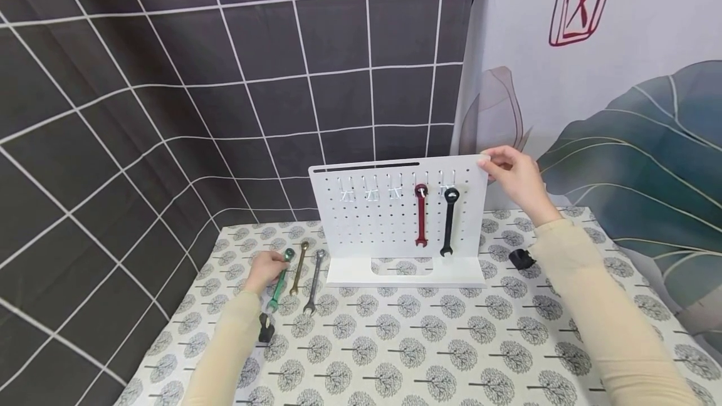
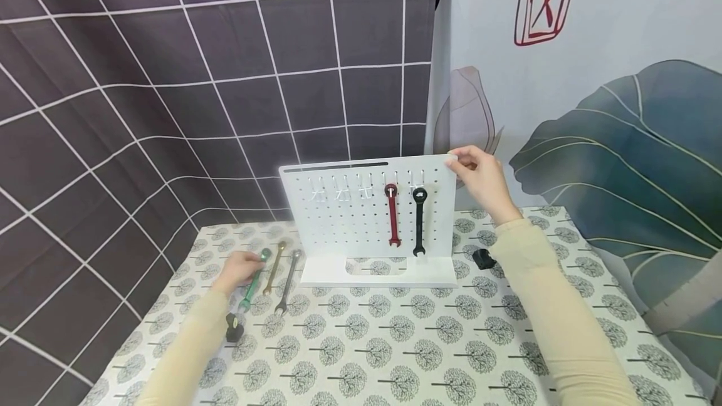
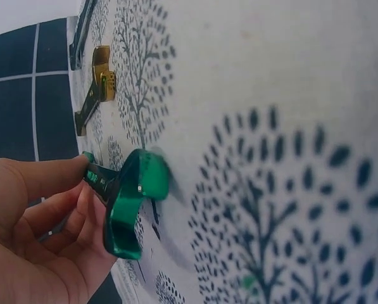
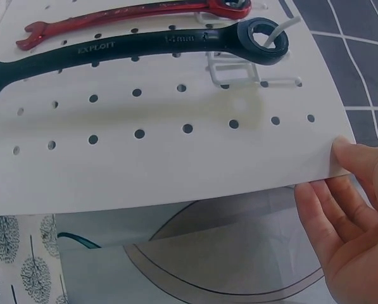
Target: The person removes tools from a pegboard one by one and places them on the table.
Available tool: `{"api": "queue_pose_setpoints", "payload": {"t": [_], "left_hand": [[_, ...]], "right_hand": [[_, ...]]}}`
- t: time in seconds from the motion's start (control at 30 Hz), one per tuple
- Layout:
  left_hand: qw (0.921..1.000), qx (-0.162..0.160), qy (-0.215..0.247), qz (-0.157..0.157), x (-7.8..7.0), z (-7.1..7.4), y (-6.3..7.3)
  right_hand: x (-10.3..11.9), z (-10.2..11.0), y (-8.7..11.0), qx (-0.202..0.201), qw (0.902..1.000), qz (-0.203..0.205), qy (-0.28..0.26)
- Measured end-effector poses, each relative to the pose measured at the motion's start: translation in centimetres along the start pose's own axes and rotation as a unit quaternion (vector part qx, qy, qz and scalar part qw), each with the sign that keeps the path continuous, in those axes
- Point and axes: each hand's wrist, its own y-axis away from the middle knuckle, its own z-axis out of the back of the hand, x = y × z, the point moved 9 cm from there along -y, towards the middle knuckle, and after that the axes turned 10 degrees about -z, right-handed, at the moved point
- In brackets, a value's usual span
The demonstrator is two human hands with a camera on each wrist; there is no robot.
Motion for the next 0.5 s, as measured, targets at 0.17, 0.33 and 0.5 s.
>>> {"api": "queue_pose_setpoints", "payload": {"t": [0.17, 0.33, 0.5], "left_hand": [[0.9997, -0.011, -0.020, -0.001, -0.47, 0.22, 0.37], [0.9994, -0.015, -0.031, -0.003, -0.73, 0.31, 0.54], [0.9990, -0.017, -0.041, -0.001, -0.82, 0.32, 0.44]], "right_hand": [[-0.11, -0.05, 0.00, 0.002, 1.0000, -0.003, 0.003], [-0.17, -0.07, 0.03, 0.006, 1.0000, -0.005, 0.001], [-0.16, -0.07, 0.01, 0.007, 1.0000, -0.006, -0.001]]}}
